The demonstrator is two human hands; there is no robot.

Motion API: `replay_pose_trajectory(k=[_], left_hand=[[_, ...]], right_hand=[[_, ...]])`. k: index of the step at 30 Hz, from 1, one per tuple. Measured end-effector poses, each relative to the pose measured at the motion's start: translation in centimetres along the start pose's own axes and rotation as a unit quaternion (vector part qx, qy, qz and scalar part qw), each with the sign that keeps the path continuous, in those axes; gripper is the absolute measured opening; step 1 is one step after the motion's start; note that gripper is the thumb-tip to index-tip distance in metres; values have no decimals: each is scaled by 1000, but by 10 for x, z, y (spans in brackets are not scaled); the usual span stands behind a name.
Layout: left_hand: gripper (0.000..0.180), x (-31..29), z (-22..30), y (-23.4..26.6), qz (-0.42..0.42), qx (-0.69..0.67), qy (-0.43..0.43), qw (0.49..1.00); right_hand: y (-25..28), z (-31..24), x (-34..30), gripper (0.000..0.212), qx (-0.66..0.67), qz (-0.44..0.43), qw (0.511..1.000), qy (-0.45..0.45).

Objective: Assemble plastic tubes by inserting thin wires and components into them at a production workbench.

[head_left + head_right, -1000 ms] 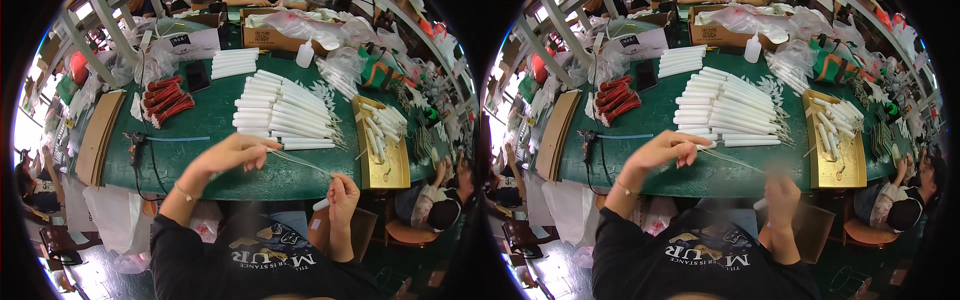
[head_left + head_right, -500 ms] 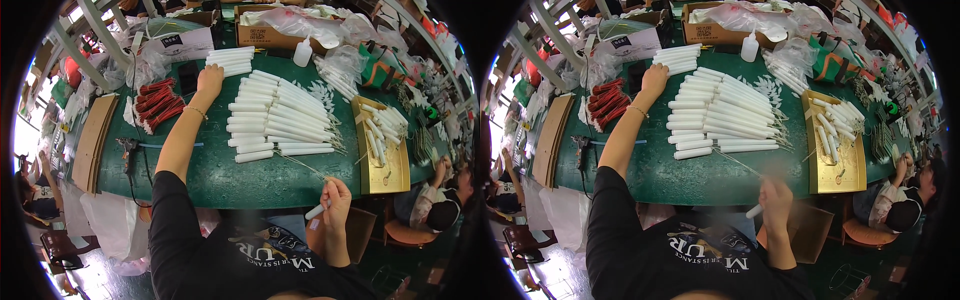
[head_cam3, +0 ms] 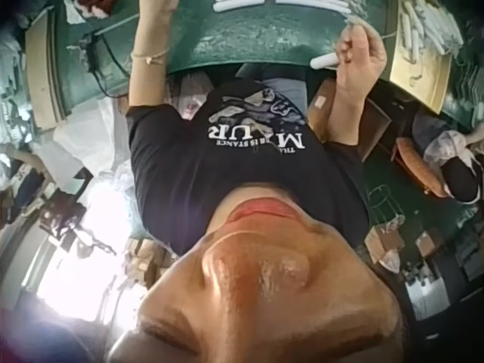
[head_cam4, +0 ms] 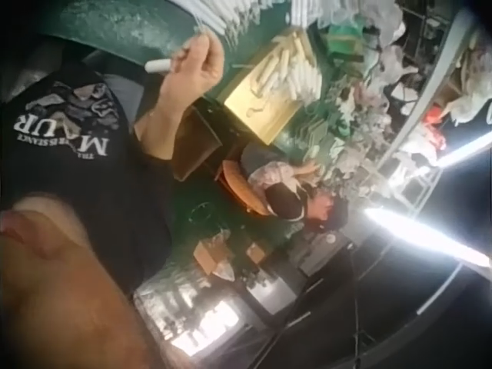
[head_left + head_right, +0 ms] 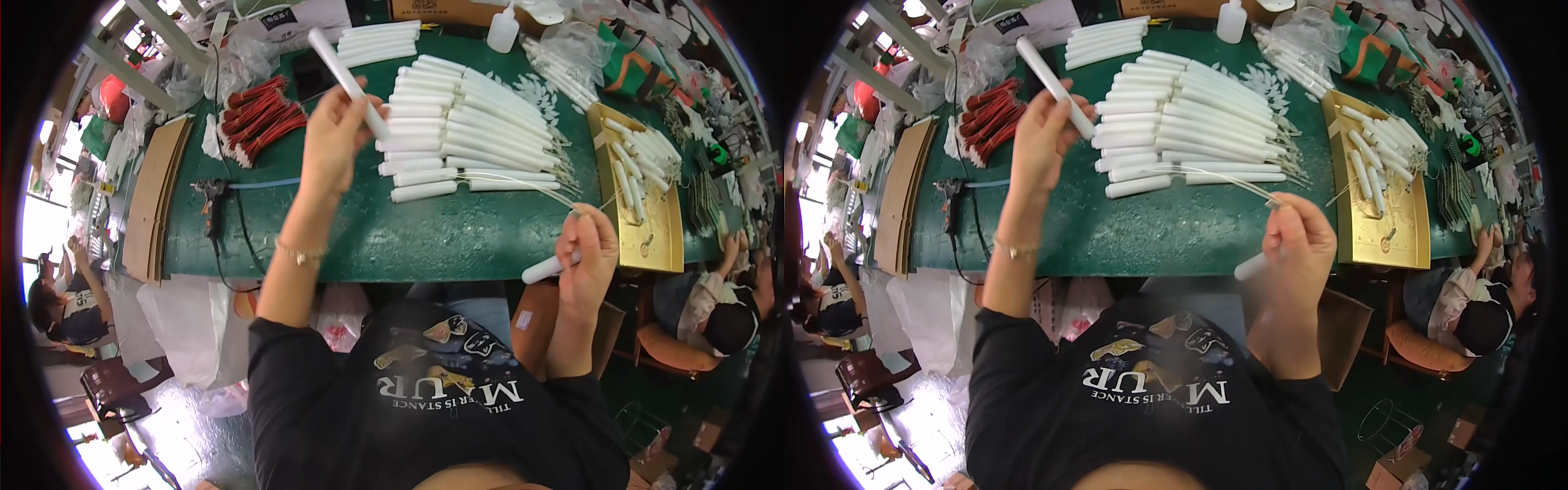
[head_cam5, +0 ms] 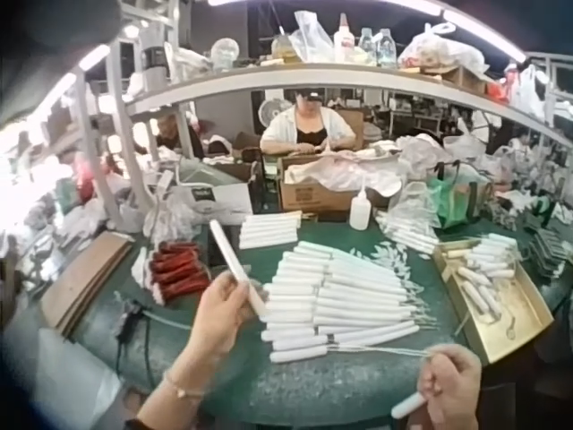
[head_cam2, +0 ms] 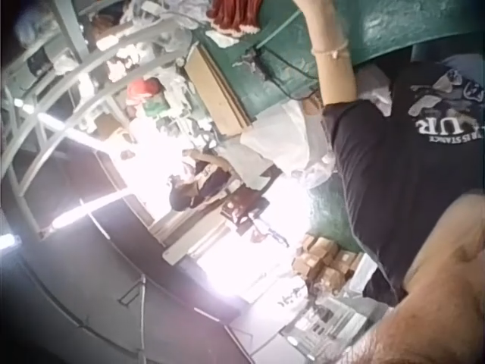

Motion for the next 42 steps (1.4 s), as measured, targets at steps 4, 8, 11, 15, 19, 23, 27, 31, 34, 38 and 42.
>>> replay_pose_trajectory(k=[4, 8, 11, 15, 19, 23, 27, 31, 34, 38, 42], left_hand=[[18, -58, -25, -15, 39, -279, 85, 956], [18, -87, -34, -20, 69, -380, 110, 916], [18, -96, -36, -24, 68, -448, 133, 882], [19, -102, -37, -27, 58, -480, 145, 863], [20, -104, -39, -29, 54, -504, 159, 847], [20, -104, -40, -28, 37, -534, 154, 830], [21, -103, -33, -28, 52, -509, 128, 850], [24, -99, -24, -35, 82, -417, 80, 901], [26, -98, -17, -50, 70, -375, 62, 922], [30, -97, -18, -67, 41, -355, 59, 932], [30, -95, -22, -79, 23, -360, 63, 931]], right_hand=[[-11, -7, -5, 17, 14, -63, 997, 33], [-20, -11, -13, 17, 19, -77, 996, 33], [-24, -13, -15, 17, 24, -94, 994, 44], [-30, -12, -17, 17, 23, -89, 995, 40], [-30, -10, -16, 16, 14, -91, 995, 38], [-31, -8, -15, 17, -10, -73, 997, 19], [-29, -3, -15, 16, -125, -83, 988, -20], [-43, 3, -15, 16, -214, -113, 966, -85], [-52, 7, -10, 16, -187, -146, 968, -86], [-58, 20, -4, 15, -154, -166, 971, -74], [-56, 25, -1, 18, -119, -131, 984, -38]])
Point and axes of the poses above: each hand's wrist, its own x-axis towards the middle knuckle, its own y-axis out of the back of the hand, z = x × y, the point moved 4 cm from there along x, towards the middle knuckle, and after that the axes turned 10 degrees about -z, right-handed, at the moved point
